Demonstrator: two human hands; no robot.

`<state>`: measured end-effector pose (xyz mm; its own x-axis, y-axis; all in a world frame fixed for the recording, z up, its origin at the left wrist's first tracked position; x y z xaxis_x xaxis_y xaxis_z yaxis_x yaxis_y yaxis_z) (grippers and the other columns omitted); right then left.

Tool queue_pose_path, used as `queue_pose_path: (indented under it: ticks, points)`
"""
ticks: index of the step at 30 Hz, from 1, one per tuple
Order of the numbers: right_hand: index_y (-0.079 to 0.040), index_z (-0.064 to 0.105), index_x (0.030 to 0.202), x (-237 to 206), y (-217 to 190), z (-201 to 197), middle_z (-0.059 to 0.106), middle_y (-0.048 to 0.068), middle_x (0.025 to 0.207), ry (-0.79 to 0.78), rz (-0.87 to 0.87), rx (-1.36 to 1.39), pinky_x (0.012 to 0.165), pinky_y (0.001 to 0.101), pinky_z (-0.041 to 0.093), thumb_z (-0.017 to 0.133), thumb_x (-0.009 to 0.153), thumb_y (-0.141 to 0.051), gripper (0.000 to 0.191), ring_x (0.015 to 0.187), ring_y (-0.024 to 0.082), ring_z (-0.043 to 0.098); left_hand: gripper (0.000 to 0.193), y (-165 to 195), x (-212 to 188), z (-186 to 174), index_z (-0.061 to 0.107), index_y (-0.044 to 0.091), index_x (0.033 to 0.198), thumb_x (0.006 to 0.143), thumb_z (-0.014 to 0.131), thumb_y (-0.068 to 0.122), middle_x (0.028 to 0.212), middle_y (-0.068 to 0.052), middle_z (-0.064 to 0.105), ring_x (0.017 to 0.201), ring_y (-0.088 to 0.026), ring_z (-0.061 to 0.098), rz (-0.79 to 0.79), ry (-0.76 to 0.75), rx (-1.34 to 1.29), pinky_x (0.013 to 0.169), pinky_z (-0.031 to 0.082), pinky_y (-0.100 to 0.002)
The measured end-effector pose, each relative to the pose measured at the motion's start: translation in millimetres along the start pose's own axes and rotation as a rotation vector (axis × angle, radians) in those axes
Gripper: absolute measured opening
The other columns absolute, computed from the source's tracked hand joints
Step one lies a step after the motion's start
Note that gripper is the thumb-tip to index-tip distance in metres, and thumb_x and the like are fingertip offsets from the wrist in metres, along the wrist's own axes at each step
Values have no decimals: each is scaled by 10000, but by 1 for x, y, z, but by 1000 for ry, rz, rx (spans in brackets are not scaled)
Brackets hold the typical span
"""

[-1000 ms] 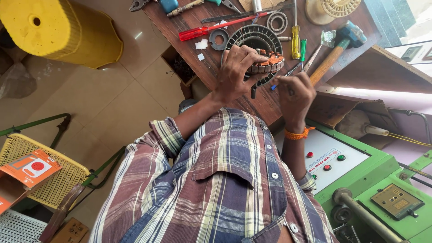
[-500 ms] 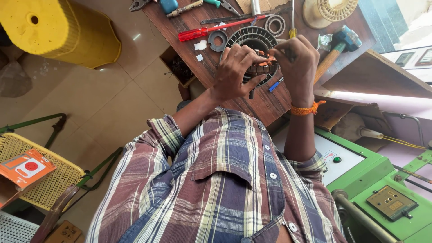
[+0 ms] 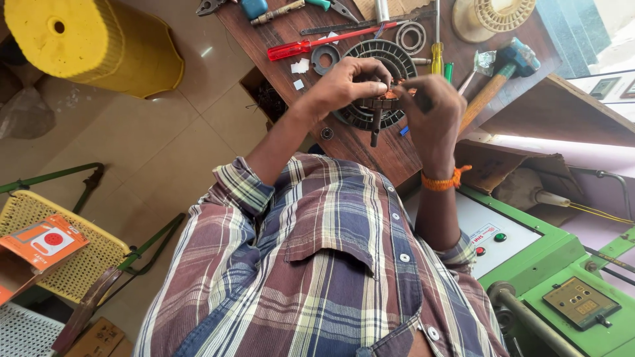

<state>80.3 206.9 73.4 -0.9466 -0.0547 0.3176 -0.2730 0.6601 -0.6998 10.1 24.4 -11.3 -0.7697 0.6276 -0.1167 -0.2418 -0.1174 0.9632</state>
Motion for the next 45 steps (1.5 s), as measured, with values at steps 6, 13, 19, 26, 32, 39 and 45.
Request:
queue_pose_path:
  ticks: [6,13,19,26,32,39,45]
  points:
    - [-35,741,1030,-31,-16,5,604,60,809,9,45,9,606,302,409,794,928,22,129,656,125,539,216,0,9,-20,760,30,1105,935,761,163,986,-4,729,934,-82,681,69,-183,-2,875,554,-252]
    - [-29,738,1016,-44,-8,16,628,59,799,0,-80,20,553,298,442,758,933,38,109,625,123,584,239,-1,13,-26,764,27,1115,928,775,175,1004,2,697,974,-87,663,119,-275,-6,923,543,-261]
    - [-22,733,970,-57,6,29,605,80,768,-13,-122,-44,572,327,465,740,902,73,117,626,164,604,230,17,-7,-15,702,74,1081,932,790,225,1044,-13,627,1015,-149,628,296,-116,346,925,541,-313]
    - [-19,748,969,-70,27,11,638,61,780,51,-42,37,569,283,431,781,889,82,133,645,120,594,448,1,-38,50,650,173,1203,878,845,413,1151,28,635,1116,-189,560,480,473,843,989,431,-438]
    - [-35,786,993,-54,34,-9,581,58,772,105,-21,-28,601,290,393,800,891,90,161,664,125,539,442,-25,-34,46,652,180,1240,911,833,412,1182,14,602,1119,-189,548,598,504,904,970,395,-396]
    - [-11,751,1006,-11,20,-6,618,59,817,14,-15,27,606,292,410,807,939,38,100,677,113,553,440,-31,-31,45,644,156,1237,926,814,416,1163,-9,598,1088,-201,547,645,523,940,940,401,-402]
    - [-11,762,994,16,16,-2,676,69,820,-39,-11,-3,615,301,423,804,932,-3,75,666,106,549,420,-12,-34,45,652,133,1220,953,788,428,1137,-33,604,1064,-220,559,627,499,935,933,408,-410]
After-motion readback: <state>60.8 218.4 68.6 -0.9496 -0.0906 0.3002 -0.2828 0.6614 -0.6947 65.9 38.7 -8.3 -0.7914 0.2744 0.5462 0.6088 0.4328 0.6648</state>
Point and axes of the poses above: each hand's wrist, its own x-axis towards the middle knuckle, its own z-axis out of the palm, y = z × x, the point moved 1 cm from there along x, towards the middle knuckle
